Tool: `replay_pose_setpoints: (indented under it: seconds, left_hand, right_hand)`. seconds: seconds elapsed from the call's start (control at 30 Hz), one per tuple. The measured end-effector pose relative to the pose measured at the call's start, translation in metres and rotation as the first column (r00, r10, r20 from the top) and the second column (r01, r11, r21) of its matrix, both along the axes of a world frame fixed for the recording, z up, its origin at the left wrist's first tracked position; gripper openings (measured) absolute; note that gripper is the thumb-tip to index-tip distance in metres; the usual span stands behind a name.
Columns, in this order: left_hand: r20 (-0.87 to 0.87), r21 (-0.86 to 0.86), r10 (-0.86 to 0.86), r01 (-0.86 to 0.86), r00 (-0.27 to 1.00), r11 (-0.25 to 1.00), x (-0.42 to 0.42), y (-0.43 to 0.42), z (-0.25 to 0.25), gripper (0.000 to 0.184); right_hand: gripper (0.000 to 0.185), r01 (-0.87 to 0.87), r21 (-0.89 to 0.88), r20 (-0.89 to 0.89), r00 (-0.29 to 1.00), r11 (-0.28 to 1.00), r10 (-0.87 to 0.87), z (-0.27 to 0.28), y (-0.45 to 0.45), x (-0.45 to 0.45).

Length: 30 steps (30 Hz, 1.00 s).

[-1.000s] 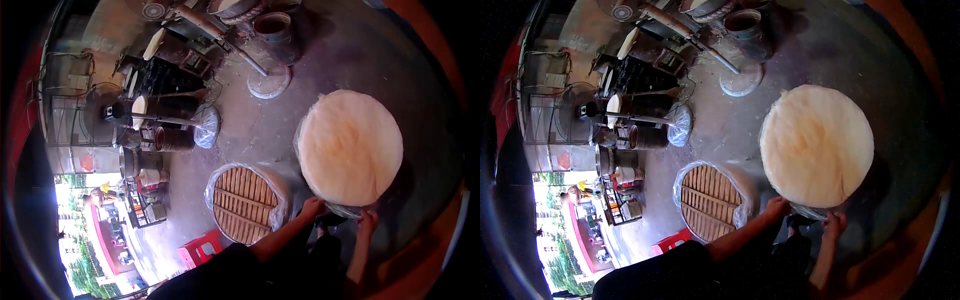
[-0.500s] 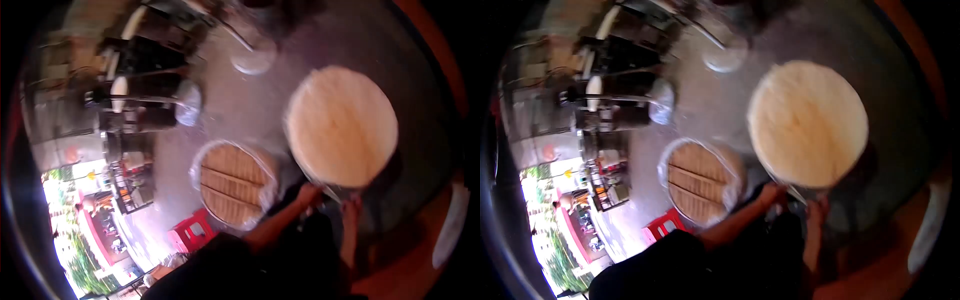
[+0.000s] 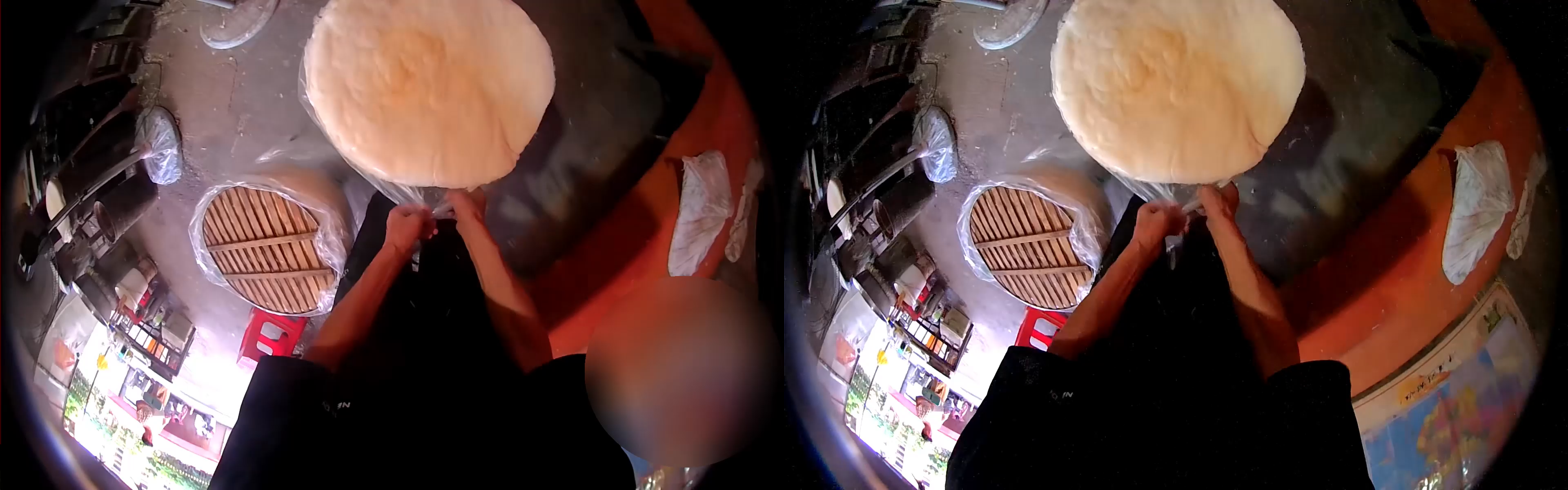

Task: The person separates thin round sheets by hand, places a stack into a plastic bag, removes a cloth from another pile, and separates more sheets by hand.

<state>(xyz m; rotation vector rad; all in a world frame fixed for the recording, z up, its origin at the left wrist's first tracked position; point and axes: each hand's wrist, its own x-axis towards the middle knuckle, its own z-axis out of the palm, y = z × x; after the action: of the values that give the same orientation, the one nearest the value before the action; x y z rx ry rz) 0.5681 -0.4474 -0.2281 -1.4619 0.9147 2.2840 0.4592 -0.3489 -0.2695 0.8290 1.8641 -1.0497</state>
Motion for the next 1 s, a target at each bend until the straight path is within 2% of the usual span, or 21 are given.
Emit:
replay_pose_setpoints:
  seconds: [0.03,0.1,0.13,0.17,0.23,0.27,0.33,0.37,0.43,0.47,0.5,0.63,0.7,0.73,0.77,0.8,0.83,0.87,0.9,0.97,1.0]
  left_hand:
    - [0.003,0.015,0.001,-0.001,1.000,1.000,-0.005,-0.001,0.002,0.017]
    - [0.173,0.022,0.064,-0.069,0.983,0.997,-0.025,-0.008,0.009,0.022]
    - [0.152,0.005,0.138,-0.140,0.979,0.990,-0.030,-0.007,0.005,0.031]
    - [0.152,0.015,0.137,-0.141,0.979,0.990,-0.036,-0.007,0.006,0.031]
    - [0.275,-0.118,0.204,-0.178,0.940,0.977,-0.052,-0.011,0.004,0.035]
    - [0.391,-0.238,0.008,0.092,0.920,0.967,-0.027,0.007,-0.065,0.036]
    - [0.386,-0.209,0.062,0.022,0.920,0.978,-0.026,0.007,-0.052,0.035]
    - [0.381,-0.189,0.121,-0.052,0.917,0.981,-0.027,0.004,-0.039,0.033]
    - [0.334,-0.115,0.130,-0.097,0.934,0.989,-0.035,-0.011,0.001,0.032]
    - [0.282,-0.039,0.140,-0.135,0.949,0.990,-0.037,-0.014,0.013,0.030]
    - [0.291,-0.039,0.141,-0.136,0.946,0.990,-0.034,-0.012,0.012,0.030]
    - [0.290,-0.065,0.234,-0.225,0.928,0.972,-0.035,-0.003,-0.005,0.026]
    - [0.255,-0.104,0.300,-0.283,0.919,0.954,-0.039,0.001,-0.031,0.024]
    - [0.353,-0.380,-0.052,0.194,0.934,0.905,-0.036,0.000,-0.055,0.025]
    - [0.532,-0.537,-0.332,0.614,0.779,0.579,-0.030,-0.001,-0.073,0.027]
    - [0.615,-0.610,-0.370,0.717,0.697,0.337,-0.023,-0.002,-0.079,0.032]
    - [0.606,-0.642,-0.264,0.657,0.750,0.394,-0.023,-0.013,-0.071,0.037]
    - [0.586,-0.682,-0.152,0.585,0.796,0.439,-0.024,-0.023,-0.061,0.043]
    - [0.674,-0.543,-0.030,0.522,0.738,0.657,-0.040,-0.043,-0.015,0.048]
    - [0.599,-0.710,0.223,0.382,0.769,0.592,-0.014,-0.057,-0.040,0.055]
    - [0.642,-0.709,0.188,0.482,0.743,0.516,-0.010,-0.073,-0.040,0.053]
  right_hand:
    - [0.041,0.028,0.045,0.087,0.996,0.999,-0.032,0.003,0.005,0.003]
    - [0.036,-0.136,-0.064,0.033,0.990,0.989,0.138,0.024,0.024,0.002]
    - [0.036,-0.139,-0.054,0.030,0.990,0.989,0.140,0.037,0.021,-0.001]
    - [0.037,-0.075,-0.087,0.058,0.995,0.993,0.080,0.053,0.016,-0.003]
    - [0.038,-0.010,-0.117,0.084,0.996,0.993,0.020,0.058,0.010,-0.005]
    - [0.043,-0.046,-0.129,0.102,0.993,0.991,0.060,0.053,0.008,-0.006]
    - [0.047,-0.082,-0.138,0.127,0.987,0.987,0.100,0.021,0.008,-0.007]
    - [0.054,-0.030,-0.093,0.098,0.994,0.995,0.039,-0.013,0.012,-0.003]
    - [0.062,0.020,-0.049,0.071,0.997,0.999,-0.017,-0.025,0.005,0.000]
    - [0.067,0.035,-0.065,-0.086,0.996,0.997,-0.040,-0.012,-0.010,-0.002]
    - [0.072,0.048,-0.083,-0.238,0.969,0.995,-0.067,0.001,-0.021,-0.005]
    - [0.072,0.019,-0.167,-0.164,0.985,0.986,-0.047,0.015,-0.017,0.002]
    - [0.069,-0.040,-0.243,-0.236,0.972,0.969,-0.019,0.015,-0.012,0.002]
    - [0.069,-0.040,-0.242,-0.234,0.972,0.970,-0.018,0.021,-0.011,-0.005]
    - [0.065,-0.040,-0.124,-0.204,0.979,0.991,0.014,0.031,-0.013,-0.019]
    - [0.061,-0.040,-0.008,-0.172,0.984,0.999,0.038,0.036,-0.012,-0.031]
    - [0.061,-0.035,-0.011,-0.172,0.984,0.999,0.033,0.026,-0.002,-0.044]
    - [0.056,-0.055,-0.119,-0.322,0.947,0.991,0.014,0.003,0.018,-0.061]
    - [0.054,-0.109,-0.047,-0.413,0.907,0.993,0.080,-0.005,0.028,-0.081]
    - [0.049,-0.303,0.359,-0.484,0.748,0.883,0.454,0.010,0.033,-0.121]
    - [0.047,-0.341,0.464,-0.490,0.670,0.817,0.558,0.012,0.034,-0.142]
